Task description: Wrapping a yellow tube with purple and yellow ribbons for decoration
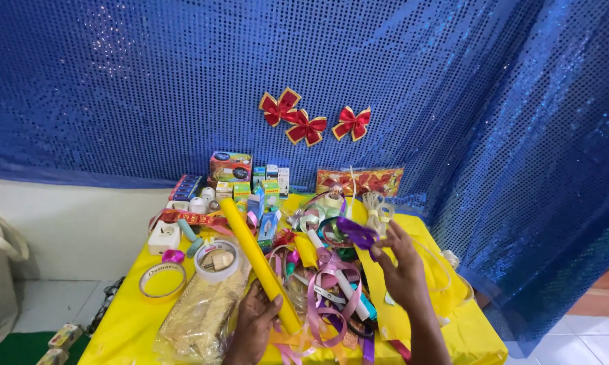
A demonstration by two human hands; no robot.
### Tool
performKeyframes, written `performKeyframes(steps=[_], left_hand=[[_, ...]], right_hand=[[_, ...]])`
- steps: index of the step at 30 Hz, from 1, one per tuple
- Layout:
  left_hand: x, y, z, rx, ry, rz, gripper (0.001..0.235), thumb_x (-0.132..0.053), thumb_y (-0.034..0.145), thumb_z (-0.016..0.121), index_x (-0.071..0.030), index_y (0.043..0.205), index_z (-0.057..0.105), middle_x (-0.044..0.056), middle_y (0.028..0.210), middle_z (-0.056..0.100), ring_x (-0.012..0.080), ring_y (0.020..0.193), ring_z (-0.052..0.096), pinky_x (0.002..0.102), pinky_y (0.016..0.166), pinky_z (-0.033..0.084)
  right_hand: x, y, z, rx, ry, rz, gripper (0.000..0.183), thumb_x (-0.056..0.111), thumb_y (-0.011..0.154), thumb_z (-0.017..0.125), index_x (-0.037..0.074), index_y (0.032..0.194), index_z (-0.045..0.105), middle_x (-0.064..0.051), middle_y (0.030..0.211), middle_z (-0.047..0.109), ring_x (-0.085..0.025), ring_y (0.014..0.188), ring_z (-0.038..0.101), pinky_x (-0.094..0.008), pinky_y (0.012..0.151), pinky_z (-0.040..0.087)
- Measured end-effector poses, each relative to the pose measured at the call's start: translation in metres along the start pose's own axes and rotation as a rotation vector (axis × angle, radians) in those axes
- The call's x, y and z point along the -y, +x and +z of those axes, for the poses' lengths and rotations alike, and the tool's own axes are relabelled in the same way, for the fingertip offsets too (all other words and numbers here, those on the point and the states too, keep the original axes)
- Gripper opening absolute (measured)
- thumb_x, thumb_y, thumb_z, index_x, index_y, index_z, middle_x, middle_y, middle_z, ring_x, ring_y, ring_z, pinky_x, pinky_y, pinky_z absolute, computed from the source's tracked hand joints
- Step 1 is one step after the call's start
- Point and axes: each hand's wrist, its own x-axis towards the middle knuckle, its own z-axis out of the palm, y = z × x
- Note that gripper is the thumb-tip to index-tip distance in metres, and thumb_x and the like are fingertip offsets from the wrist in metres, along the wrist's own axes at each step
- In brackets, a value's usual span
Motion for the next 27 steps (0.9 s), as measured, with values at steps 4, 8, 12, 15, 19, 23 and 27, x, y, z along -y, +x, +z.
performKeyframes(steps=[4,8,12,15,19,23,27], left_hand=[[0.000,0.001,0.000,0.014,0.046,0.036,0.059,-0.006,0.085,0.074,-0.004,0.141,0.057,0.017,0.101,0.066,0.0205,0.071,0.056,0.028,0.045,0.048],[0.010,0.004,-0.006,0.050,-0.015,0.127,0.050,-0.003,0.084,0.075,-0.002,0.131,0.057,0.013,0.090,0.067,0.0178,0.064,0.059,0.027,0.044,0.049],[0.002,-0.001,0.000,-0.005,0.028,0.081,0.056,-0.005,0.083,0.075,-0.005,0.136,0.056,0.016,0.099,0.069,0.0242,0.080,0.063,0.032,0.053,0.052],[0.000,-0.003,0.000,0.010,0.027,0.066,0.075,0.000,0.083,0.073,-0.008,0.152,0.046,0.018,0.099,0.071,0.0236,0.076,0.061,0.033,0.056,0.052],[0.021,0.008,-0.010,-0.018,0.016,0.065,0.060,-0.002,0.084,0.074,-0.004,0.140,0.052,0.023,0.108,0.081,0.0280,0.086,0.074,0.036,0.058,0.056],[0.025,0.010,-0.012,0.034,-0.036,0.132,0.036,0.001,0.087,0.074,-0.005,0.116,0.054,0.019,0.106,0.077,0.0268,0.097,0.072,0.039,0.070,0.060],[0.016,0.005,-0.010,0.097,-0.028,0.140,0.033,0.002,0.085,0.078,-0.008,0.110,0.058,0.016,0.103,0.075,0.0304,0.107,0.074,0.045,0.088,0.064]], right_hand=[[0.003,-0.038,0.010,-0.057,0.066,0.198,0.017,0.020,0.092,0.070,0.007,0.099,0.076,-0.009,0.108,0.083,-0.019,0.101,0.079,-0.034,0.088,0.062],[0.001,-0.067,0.018,-0.177,0.548,0.274,0.014,-0.005,0.094,0.064,-0.005,0.108,0.068,-0.020,0.077,0.073,-0.025,0.065,0.069,-0.037,0.068,0.060],[0.012,-0.088,0.016,-0.039,0.610,0.218,0.030,-0.010,0.092,0.061,-0.004,0.121,0.068,-0.015,0.076,0.075,-0.020,0.059,0.067,-0.030,0.054,0.057],[0.022,-0.100,0.025,0.072,0.618,0.400,0.031,-0.009,0.094,0.061,-0.001,0.121,0.073,-0.020,0.082,0.078,-0.024,0.060,0.065,-0.035,0.055,0.057],[0.017,-0.111,0.048,0.126,0.737,0.329,0.035,-0.014,0.090,0.059,-0.005,0.123,0.072,-0.020,0.086,0.074,-0.024,0.064,0.065,-0.035,0.057,0.059],[0.023,-0.114,0.059,0.171,0.678,0.352,0.037,-0.007,0.090,0.064,-0.001,0.126,0.070,-0.022,0.108,0.085,-0.021,0.056,0.070,-0.033,0.050,0.063],[0.018,-0.117,0.062,0.157,0.649,0.291,0.037,-0.002,0.094,0.063,0.000,0.130,0.069,-0.015,0.091,0.075,-0.019,0.054,0.062,-0.033,0.054,0.057]])
